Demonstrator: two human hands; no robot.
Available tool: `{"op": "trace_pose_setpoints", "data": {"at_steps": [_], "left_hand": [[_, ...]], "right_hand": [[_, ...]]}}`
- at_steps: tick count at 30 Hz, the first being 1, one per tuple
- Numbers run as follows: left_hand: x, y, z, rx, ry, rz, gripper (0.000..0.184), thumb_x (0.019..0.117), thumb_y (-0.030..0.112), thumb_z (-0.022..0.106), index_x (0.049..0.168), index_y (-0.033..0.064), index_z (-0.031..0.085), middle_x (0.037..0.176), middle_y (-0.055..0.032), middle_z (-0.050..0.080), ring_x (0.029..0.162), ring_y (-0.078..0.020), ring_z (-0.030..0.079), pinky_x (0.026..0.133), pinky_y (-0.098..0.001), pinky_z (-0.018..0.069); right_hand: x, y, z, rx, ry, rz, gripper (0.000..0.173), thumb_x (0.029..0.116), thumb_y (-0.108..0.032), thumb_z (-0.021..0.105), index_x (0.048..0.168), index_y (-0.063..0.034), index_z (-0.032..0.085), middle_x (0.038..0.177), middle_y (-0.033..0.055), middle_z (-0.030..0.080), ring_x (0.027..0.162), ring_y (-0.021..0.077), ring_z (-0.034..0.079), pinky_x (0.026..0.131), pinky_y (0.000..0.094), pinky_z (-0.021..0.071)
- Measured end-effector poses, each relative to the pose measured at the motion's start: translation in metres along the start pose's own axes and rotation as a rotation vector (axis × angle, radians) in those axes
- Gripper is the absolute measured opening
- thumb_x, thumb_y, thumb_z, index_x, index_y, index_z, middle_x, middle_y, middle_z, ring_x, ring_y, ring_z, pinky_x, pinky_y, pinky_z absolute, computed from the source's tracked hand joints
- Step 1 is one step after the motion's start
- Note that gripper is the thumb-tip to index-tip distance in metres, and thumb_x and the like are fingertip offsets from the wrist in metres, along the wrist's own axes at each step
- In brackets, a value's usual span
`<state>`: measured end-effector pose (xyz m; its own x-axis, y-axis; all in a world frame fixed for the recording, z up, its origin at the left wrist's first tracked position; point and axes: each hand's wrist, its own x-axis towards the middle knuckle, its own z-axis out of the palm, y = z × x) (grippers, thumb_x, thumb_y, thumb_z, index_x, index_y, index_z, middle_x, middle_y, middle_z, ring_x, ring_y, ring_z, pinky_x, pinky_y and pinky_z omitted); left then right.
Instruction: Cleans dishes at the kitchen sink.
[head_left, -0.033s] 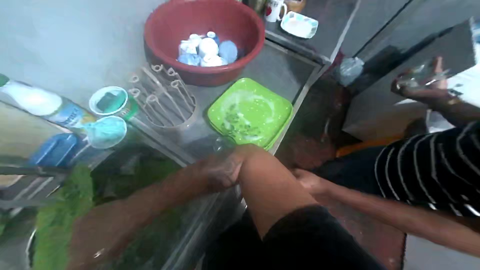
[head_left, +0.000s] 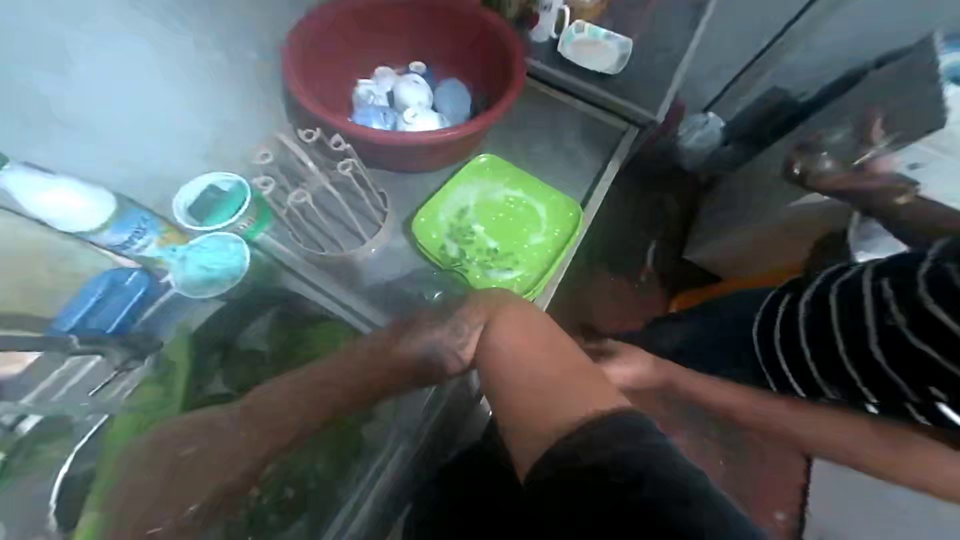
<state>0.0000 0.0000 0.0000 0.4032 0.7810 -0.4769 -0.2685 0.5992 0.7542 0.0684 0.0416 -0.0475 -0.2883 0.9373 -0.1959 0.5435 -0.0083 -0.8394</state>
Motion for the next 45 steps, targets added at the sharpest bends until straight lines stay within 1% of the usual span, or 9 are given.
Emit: {"op": "trace_pose_setpoints", "data": {"at_steps": [5, 8, 14, 18, 23, 31, 37, 42, 45], "left_hand": [[0.029, 0.016, -0.040, -0.156, 0.219, 0.339, 0.048, 0.1068, 0.009, 0.011, 0.108, -0.0088, 0.055, 0.084, -0.0080, 0.067, 0.084, -0.0099, 0.068, 0.086, -0.0241, 0.0551], [0.085, 0.012, -0.159, 0.082, 0.265, 0.561, 0.035, 0.1125, 0.033, 0.025, 0.112, 0.0144, 0.055, 0.086, 0.0069, 0.067, 0.080, -0.0031, 0.066, 0.076, -0.0248, 0.0574], [0.157, 0.011, -0.159, 0.770, 0.545, 0.433, 0.055, 0.1114, 0.040, 0.029, 0.149, 0.0030, 0.045, 0.142, -0.0212, 0.055, 0.128, -0.0284, 0.057, 0.107, -0.0514, 0.0472], [0.175, 0.034, -0.143, 1.220, 0.560, 0.324, 0.054, 0.1139, 0.032, 0.024, 0.147, -0.0055, 0.044, 0.146, -0.0316, 0.049, 0.137, -0.0452, 0.047, 0.113, -0.0618, 0.0367], [0.193, 0.005, -0.133, 1.842, 0.267, 0.855, 0.052, 0.1098, 0.034, 0.034, 0.149, 0.0043, 0.050, 0.156, -0.0211, 0.045, 0.148, -0.0425, 0.035, 0.120, -0.0625, 0.0244], [0.185, 0.012, -0.152, 1.735, 0.656, 0.537, 0.061, 0.1112, 0.038, 0.026, 0.155, -0.0028, 0.036, 0.156, -0.0330, 0.036, 0.146, -0.0524, 0.033, 0.118, -0.0631, 0.0284], [0.196, -0.010, -0.128, 1.841, 0.123, 1.020, 0.049, 0.1085, 0.032, 0.036, 0.147, 0.0070, 0.054, 0.154, -0.0182, 0.049, 0.145, -0.0386, 0.042, 0.120, -0.0600, 0.0279], [0.172, 0.035, -0.152, 1.459, 0.447, 0.395, 0.054, 0.1119, 0.040, 0.032, 0.141, 0.0003, 0.055, 0.137, -0.0260, 0.059, 0.130, -0.0422, 0.055, 0.108, -0.0618, 0.0417], [0.147, 0.043, -0.176, 0.787, 0.388, 0.185, 0.040, 0.1083, 0.033, 0.048, 0.134, 0.0041, 0.056, 0.117, -0.0150, 0.065, 0.102, -0.0225, 0.065, 0.089, -0.0447, 0.0557]], "right_hand": [[0.016, 0.011, -0.047, 0.075, 0.031, -0.596, 0.028, 0.1012, -0.011, 0.061, 0.122, 0.0061, 0.068, 0.110, 0.0183, 0.073, 0.104, 0.0224, 0.070, 0.095, 0.0329, 0.0538], [-0.013, 0.015, -0.086, 0.469, 0.109, -0.374, 0.027, 0.1031, -0.003, 0.055, 0.123, 0.0135, 0.064, 0.111, 0.0254, 0.070, 0.100, 0.0213, 0.068, 0.091, 0.0322, 0.0543], [0.015, 0.079, -0.082, 0.924, 0.276, 0.059, 0.032, 0.1085, -0.023, 0.049, 0.133, -0.0055, 0.060, 0.113, 0.0060, 0.071, 0.099, 0.0119, 0.070, 0.087, 0.0355, 0.0607], [0.038, 0.113, -0.063, 1.208, 0.285, 0.263, 0.036, 0.1079, -0.030, 0.049, 0.138, -0.0114, 0.054, 0.112, 0.0081, 0.069, 0.098, 0.0189, 0.069, 0.083, 0.0420, 0.0603], [0.058, 0.123, -0.030, 1.273, 0.239, 0.353, 0.040, 0.1082, -0.040, 0.045, 0.139, -0.0151, 0.052, 0.117, 0.0068, 0.068, 0.101, 0.0189, 0.068, 0.084, 0.0417, 0.0593], [0.062, 0.132, -0.030, 1.310, 0.311, 0.300, 0.038, 0.1082, -0.035, 0.047, 0.137, -0.0127, 0.054, 0.118, 0.0073, 0.068, 0.104, 0.0192, 0.067, 0.087, 0.0429, 0.0585], [0.065, 0.129, -0.025, 1.217, 0.211, 0.288, 0.038, 0.1084, -0.031, 0.048, 0.141, -0.0113, 0.052, 0.116, 0.0080, 0.069, 0.099, 0.0175, 0.069, 0.085, 0.0398, 0.0593], [0.060, 0.137, -0.060, 1.202, 0.221, 0.279, 0.032, 0.1092, -0.027, 0.044, 0.134, -0.0107, 0.054, 0.106, 0.0058, 0.069, 0.092, 0.0159, 0.070, 0.079, 0.0382, 0.0607], [0.079, 0.140, -0.084, 1.055, 0.202, 0.273, 0.025, 0.1057, -0.022, 0.049, 0.124, -0.0076, 0.059, 0.096, 0.0065, 0.071, 0.083, 0.0157, 0.070, 0.072, 0.0366, 0.0613]]}}
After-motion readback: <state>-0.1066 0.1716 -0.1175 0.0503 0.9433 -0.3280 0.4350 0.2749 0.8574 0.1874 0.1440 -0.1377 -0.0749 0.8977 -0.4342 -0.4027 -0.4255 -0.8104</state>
